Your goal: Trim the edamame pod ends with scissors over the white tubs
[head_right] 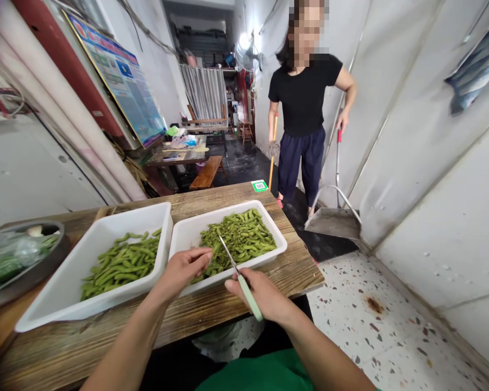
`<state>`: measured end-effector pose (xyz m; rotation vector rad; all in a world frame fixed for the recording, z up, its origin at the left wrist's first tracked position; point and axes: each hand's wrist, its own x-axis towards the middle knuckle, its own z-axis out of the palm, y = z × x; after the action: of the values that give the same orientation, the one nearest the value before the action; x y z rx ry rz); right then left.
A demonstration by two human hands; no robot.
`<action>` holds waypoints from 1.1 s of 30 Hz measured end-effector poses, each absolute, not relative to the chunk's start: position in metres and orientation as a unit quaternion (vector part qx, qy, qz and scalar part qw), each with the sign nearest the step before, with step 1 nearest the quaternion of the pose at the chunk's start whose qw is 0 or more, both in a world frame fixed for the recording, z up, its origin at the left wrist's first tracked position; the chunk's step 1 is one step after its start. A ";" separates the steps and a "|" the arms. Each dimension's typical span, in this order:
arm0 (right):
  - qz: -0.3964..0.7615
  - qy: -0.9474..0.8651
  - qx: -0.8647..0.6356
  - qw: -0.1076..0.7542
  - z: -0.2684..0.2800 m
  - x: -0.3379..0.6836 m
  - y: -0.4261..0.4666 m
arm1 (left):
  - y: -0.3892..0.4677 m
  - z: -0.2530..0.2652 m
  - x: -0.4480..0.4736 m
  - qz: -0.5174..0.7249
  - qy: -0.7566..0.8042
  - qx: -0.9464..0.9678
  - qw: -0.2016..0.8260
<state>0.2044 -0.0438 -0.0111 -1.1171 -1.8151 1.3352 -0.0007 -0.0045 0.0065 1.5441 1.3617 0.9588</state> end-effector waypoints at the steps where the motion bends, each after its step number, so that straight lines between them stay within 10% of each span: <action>1: 0.518 -0.679 -0.419 0.308 -0.011 0.205 -0.044 | -0.006 0.007 -0.001 0.379 0.545 0.620 0.419; 17: 0.622 -0.611 -0.405 0.274 -0.020 0.203 -0.040 | -0.008 0.010 -0.003 0.324 0.517 0.608 0.509; 27: 0.660 -0.561 -0.412 0.283 -0.025 0.201 -0.039 | -0.012 0.032 -0.056 0.233 0.800 0.529 -0.162; 33: 0.661 -0.566 -0.407 0.278 -0.027 0.200 -0.038 | 0.001 0.013 -0.025 0.039 0.658 0.743 0.116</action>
<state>0.1998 -0.0378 -0.0274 -1.0916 -1.5196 1.7742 -0.0253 0.0015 0.0131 2.1758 1.9279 0.1152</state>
